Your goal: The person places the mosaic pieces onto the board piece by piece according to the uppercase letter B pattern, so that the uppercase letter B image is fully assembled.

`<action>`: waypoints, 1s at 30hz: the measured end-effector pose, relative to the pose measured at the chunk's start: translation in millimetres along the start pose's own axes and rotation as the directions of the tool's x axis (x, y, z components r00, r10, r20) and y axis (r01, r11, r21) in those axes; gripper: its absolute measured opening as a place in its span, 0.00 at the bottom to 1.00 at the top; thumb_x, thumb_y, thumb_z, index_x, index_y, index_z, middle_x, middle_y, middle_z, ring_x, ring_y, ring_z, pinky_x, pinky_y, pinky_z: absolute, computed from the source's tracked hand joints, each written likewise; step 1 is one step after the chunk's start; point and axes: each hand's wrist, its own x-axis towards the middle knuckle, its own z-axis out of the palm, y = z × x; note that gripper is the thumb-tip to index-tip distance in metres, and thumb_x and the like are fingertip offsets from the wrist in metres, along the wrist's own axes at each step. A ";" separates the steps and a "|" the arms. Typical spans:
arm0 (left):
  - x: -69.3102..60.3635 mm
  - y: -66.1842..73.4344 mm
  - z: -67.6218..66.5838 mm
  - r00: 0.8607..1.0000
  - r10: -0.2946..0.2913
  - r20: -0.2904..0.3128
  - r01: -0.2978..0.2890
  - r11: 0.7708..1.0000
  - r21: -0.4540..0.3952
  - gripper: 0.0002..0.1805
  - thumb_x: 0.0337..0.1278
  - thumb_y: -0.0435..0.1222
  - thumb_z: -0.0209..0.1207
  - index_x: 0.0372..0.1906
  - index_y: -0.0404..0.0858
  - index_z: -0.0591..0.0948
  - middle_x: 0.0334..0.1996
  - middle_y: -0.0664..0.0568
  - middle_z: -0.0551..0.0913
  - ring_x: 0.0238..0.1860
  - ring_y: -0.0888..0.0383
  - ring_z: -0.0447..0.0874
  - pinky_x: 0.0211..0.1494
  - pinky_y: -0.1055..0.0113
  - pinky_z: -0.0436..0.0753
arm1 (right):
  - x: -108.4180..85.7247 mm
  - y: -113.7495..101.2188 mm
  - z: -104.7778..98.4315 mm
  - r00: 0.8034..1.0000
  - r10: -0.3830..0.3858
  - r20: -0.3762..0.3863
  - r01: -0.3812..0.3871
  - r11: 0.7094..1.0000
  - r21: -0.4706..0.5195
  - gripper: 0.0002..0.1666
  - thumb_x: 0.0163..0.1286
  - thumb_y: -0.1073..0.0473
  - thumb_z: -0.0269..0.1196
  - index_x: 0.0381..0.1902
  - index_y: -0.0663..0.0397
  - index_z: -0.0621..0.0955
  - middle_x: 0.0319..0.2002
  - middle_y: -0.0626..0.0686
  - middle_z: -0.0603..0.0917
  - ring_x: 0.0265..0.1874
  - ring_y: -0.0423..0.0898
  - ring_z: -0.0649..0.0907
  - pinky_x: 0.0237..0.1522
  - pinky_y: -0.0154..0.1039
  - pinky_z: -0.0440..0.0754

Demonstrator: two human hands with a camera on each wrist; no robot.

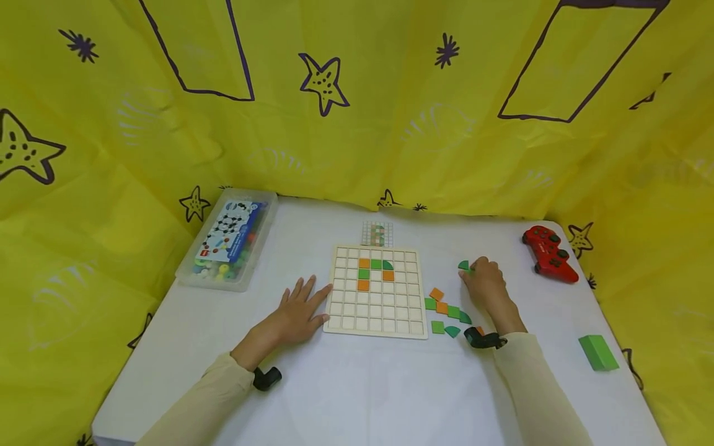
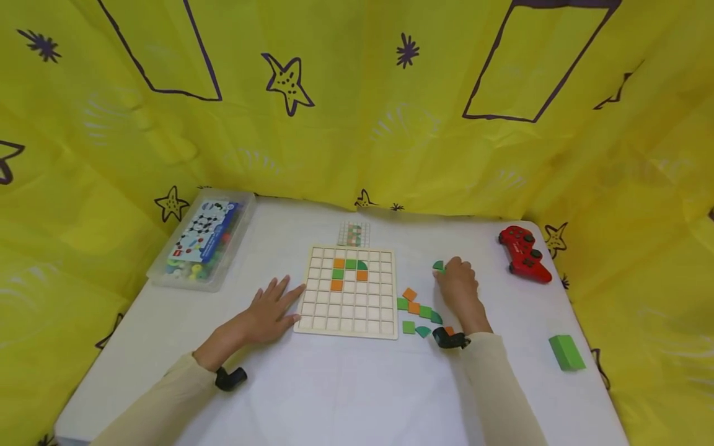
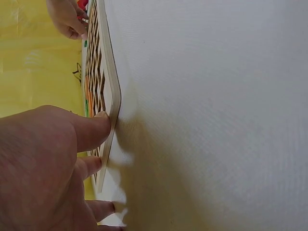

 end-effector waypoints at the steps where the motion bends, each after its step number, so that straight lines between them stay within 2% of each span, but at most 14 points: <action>1: 0.1 0.4 0.0 1.000 0.000 0.001 0.000 1.000 0.000 0.36 0.82 0.48 0.52 0.86 0.45 0.57 0.85 0.32 0.44 0.84 0.29 0.37 0.80 0.27 0.44 | -0.4 1.9 -0.9 1.000 -0.015 0.013 0.015 0.999 0.030 0.28 0.83 0.54 0.56 0.65 0.76 0.67 0.59 0.76 0.71 0.60 0.71 0.73 0.63 0.67 0.74; 5: 0.4 1.6 -0.8 1.000 -0.008 0.000 0.008 1.000 -0.005 0.36 0.82 0.48 0.52 0.85 0.45 0.57 0.85 0.32 0.44 0.84 0.29 0.37 0.80 0.28 0.44 | -4.2 8.3 -4.7 0.995 -0.083 0.052 0.076 0.989 0.124 0.32 0.81 0.58 0.58 0.70 0.75 0.63 0.66 0.77 0.68 0.66 0.72 0.71 0.69 0.67 0.70; 8: 0.4 2.5 -1.4 1.000 -0.016 0.004 0.016 1.000 -0.011 0.37 0.81 0.48 0.52 0.86 0.46 0.57 0.85 0.33 0.44 0.84 0.29 0.36 0.81 0.28 0.43 | -9.1 12.7 -7.4 0.993 -0.107 0.049 0.100 0.987 0.122 0.31 0.79 0.58 0.60 0.67 0.77 0.66 0.63 0.77 0.69 0.64 0.72 0.72 0.67 0.67 0.71; 13: -0.3 3.5 -1.6 1.000 -0.018 0.003 0.018 1.000 -0.015 0.37 0.81 0.49 0.52 0.86 0.47 0.56 0.85 0.34 0.43 0.84 0.30 0.35 0.81 0.28 0.43 | -14.3 19.9 -7.8 0.986 -0.164 0.031 0.160 0.982 0.103 0.23 0.79 0.61 0.60 0.60 0.77 0.72 0.56 0.75 0.73 0.57 0.69 0.76 0.62 0.64 0.76; 18: -0.7 4.0 -1.6 1.000 -0.014 -0.005 0.014 1.000 -0.015 0.37 0.81 0.48 0.53 0.85 0.45 0.57 0.85 0.33 0.45 0.84 0.29 0.37 0.80 0.28 0.44 | -14.6 23.2 -4.3 0.975 -0.223 0.002 0.222 0.969 0.108 0.20 0.80 0.64 0.60 0.61 0.76 0.74 0.55 0.74 0.75 0.55 0.67 0.77 0.61 0.62 0.77; 23: -0.3 3.3 -0.7 1.000 -0.014 -0.005 0.014 1.000 -0.007 0.36 0.81 0.48 0.52 0.86 0.45 0.57 0.85 0.33 0.44 0.84 0.29 0.37 0.81 0.28 0.44 | -11.1 19.7 5.1 0.969 -0.246 -0.031 0.248 0.960 0.126 0.19 0.80 0.65 0.60 0.61 0.75 0.76 0.53 0.72 0.75 0.52 0.64 0.78 0.59 0.59 0.78; 30: -0.1 1.9 0.9 1.000 -0.001 -0.014 0.001 1.000 -0.012 0.36 0.81 0.48 0.53 0.85 0.45 0.57 0.85 0.32 0.45 0.84 0.29 0.37 0.80 0.28 0.44 | -8.1 4.4 20.2 0.963 -0.267 -0.032 0.269 0.954 0.136 0.18 0.82 0.63 0.59 0.62 0.70 0.77 0.55 0.68 0.74 0.53 0.61 0.77 0.60 0.57 0.78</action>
